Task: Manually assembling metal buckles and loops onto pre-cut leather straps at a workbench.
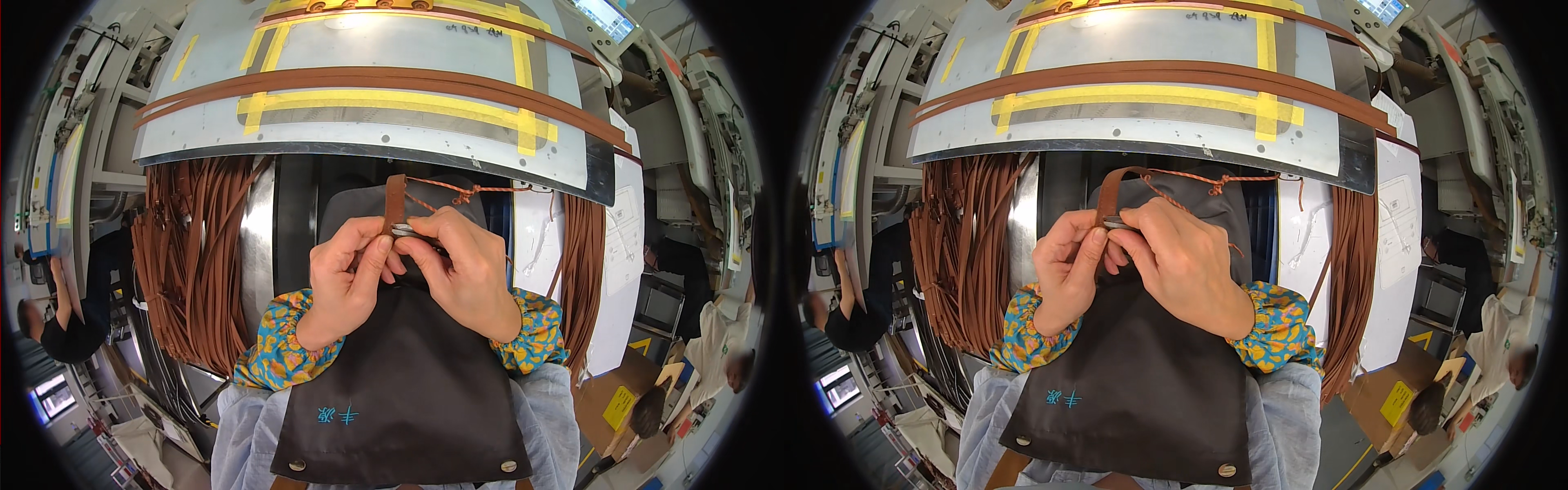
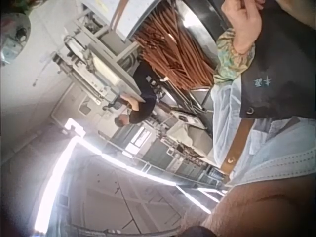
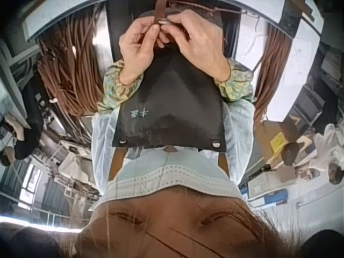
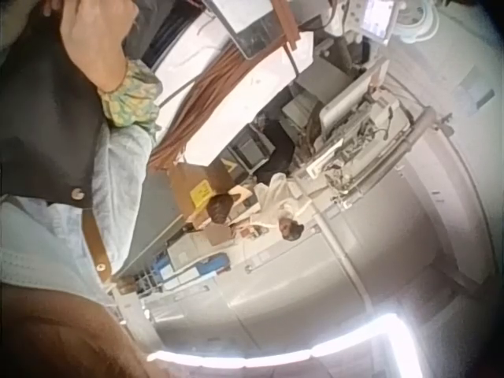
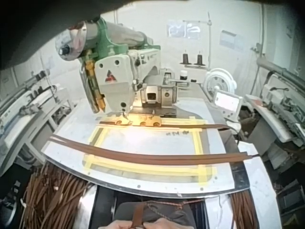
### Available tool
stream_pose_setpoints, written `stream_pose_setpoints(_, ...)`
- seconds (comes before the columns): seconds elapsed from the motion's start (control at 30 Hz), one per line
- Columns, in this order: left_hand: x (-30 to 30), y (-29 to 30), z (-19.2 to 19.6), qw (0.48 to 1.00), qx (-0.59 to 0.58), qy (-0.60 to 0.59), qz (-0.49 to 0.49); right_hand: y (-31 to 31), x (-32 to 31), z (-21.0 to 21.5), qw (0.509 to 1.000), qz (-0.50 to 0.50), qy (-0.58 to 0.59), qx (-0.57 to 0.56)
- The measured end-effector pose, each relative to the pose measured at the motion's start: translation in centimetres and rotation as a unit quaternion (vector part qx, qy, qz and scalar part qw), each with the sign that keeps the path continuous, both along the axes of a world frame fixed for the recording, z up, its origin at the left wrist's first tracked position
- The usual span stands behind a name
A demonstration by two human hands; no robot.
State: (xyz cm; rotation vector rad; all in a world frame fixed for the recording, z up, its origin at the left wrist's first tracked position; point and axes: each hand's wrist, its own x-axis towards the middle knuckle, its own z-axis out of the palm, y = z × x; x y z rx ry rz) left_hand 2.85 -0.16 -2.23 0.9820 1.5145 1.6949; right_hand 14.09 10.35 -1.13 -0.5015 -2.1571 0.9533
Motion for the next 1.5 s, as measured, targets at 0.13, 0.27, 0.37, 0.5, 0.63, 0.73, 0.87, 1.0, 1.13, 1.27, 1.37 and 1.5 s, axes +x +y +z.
stream_pose_setpoints(0.13, 0.0, -0.1, 0.0, 1.000, -0.005, 0.019, 0.004, -0.1, -0.1, 0.2, 1.000, -0.003, 0.003, 0.000)
stream_pose_setpoints(0.27, 0.0, -0.1, -0.1, 0.999, -0.004, 0.035, 0.007, -0.4, -0.2, 0.0, 1.000, -0.010, -0.012, -0.002)
stream_pose_setpoints(0.37, -0.1, -0.2, 0.0, 0.997, -0.009, 0.070, 0.005, -0.7, -0.3, 0.2, 1.000, -0.017, -0.024, -0.003)
stream_pose_setpoints(0.5, -0.1, -0.2, 0.1, 0.994, -0.011, 0.110, 0.010, -0.6, -0.3, 0.1, 0.999, -0.010, -0.030, -0.004)
stream_pose_setpoints(0.63, -0.4, -0.3, -0.1, 0.999, -0.013, 0.041, 0.000, -0.2, -0.4, -0.8, 0.998, 0.029, 0.006, -0.062)
stream_pose_setpoints(0.73, -0.3, -0.4, -0.1, 0.997, -0.020, -0.072, -0.015, 0.2, -0.4, -1.0, 0.967, 0.059, 0.032, -0.246)
stream_pose_setpoints(0.87, -0.2, -0.3, 0.3, 0.993, -0.026, -0.113, -0.037, 1.3, -1.0, 0.2, 0.818, 0.119, 0.070, -0.559)
stream_pose_setpoints(1.0, -0.4, -0.4, 0.6, 0.994, -0.045, -0.075, -0.058, 1.5, -0.9, -0.7, 0.772, 0.124, 0.071, -0.620)
stream_pose_setpoints(1.13, -0.7, -0.3, 1.0, 0.991, -0.119, 0.053, -0.030, 0.9, -1.1, -0.8, 0.835, 0.089, 0.047, -0.540)
stream_pose_setpoints(1.27, -0.7, -0.1, 1.1, 0.992, -0.116, 0.038, -0.036, 0.8, -1.0, -0.5, 0.852, 0.081, 0.039, -0.517)
stream_pose_setpoints(1.37, -0.7, -0.1, 1.1, 0.993, -0.111, 0.005, -0.041, 0.8, -1.0, -0.1, 0.839, 0.093, 0.057, -0.533)
stream_pose_setpoints(1.5, -0.6, 0.0, 1.1, 0.993, -0.103, -0.031, -0.041, 0.8, -0.9, -0.4, 0.840, 0.100, 0.070, -0.528)
